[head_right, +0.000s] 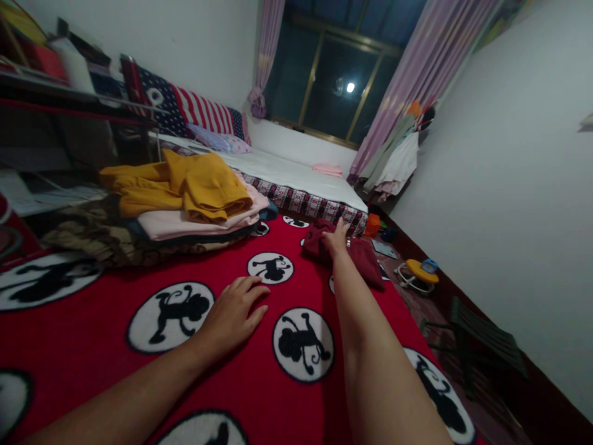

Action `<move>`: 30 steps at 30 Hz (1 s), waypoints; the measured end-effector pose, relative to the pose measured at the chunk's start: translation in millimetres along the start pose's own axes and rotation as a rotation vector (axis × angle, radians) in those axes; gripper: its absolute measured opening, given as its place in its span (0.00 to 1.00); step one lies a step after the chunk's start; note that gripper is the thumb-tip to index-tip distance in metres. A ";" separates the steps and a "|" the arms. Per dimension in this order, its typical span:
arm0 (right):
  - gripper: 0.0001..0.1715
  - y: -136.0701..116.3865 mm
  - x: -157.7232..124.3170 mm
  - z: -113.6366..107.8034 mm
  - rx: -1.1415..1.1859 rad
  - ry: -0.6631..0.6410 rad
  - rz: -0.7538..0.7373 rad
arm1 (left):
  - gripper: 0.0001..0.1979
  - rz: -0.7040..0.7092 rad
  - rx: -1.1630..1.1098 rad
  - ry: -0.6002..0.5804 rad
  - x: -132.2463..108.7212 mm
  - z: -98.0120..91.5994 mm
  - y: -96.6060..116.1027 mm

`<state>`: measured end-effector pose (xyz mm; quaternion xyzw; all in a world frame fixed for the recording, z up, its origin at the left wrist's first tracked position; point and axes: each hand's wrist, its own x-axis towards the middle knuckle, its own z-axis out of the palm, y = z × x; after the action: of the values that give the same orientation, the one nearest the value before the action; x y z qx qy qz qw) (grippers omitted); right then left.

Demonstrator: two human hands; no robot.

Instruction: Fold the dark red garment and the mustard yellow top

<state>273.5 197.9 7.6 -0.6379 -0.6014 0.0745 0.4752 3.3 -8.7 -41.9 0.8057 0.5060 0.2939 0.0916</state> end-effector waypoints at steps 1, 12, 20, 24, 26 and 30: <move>0.46 -3.9 -4.3 2.3 -0.125 0.010 -0.015 | 0.14 -0.002 0.002 -0.004 0.1 -0.3 0.2; 0.39 -28.1 -45.4 50.0 -0.715 -0.503 -0.174 | 0.15 0.001 -0.007 0.003 -0.5 -1.7 1.4; 0.34 -48.1 -68.3 38.2 -0.574 -0.551 -0.315 | 0.14 0.023 -0.031 0.021 -0.2 0.8 -3.0; 0.27 -40.3 -75.1 7.7 -0.601 -0.102 -0.363 | 0.14 0.025 -0.012 0.012 0.2 1.4 -3.2; 0.28 -27.3 -76.3 -3.9 -0.705 0.017 -0.210 | 0.14 0.022 0.003 0.005 0.2 0.7 -2.2; 0.34 -6.9 -73.6 -11.3 -0.832 -0.178 0.067 | 0.14 0.023 0.018 -0.002 -0.2 -1.0 -0.6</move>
<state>256.7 129.2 -16.6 -0.7855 -0.5979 -0.1043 0.1210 2.2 -8.7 -41.4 0.8127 0.4991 0.2896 0.0814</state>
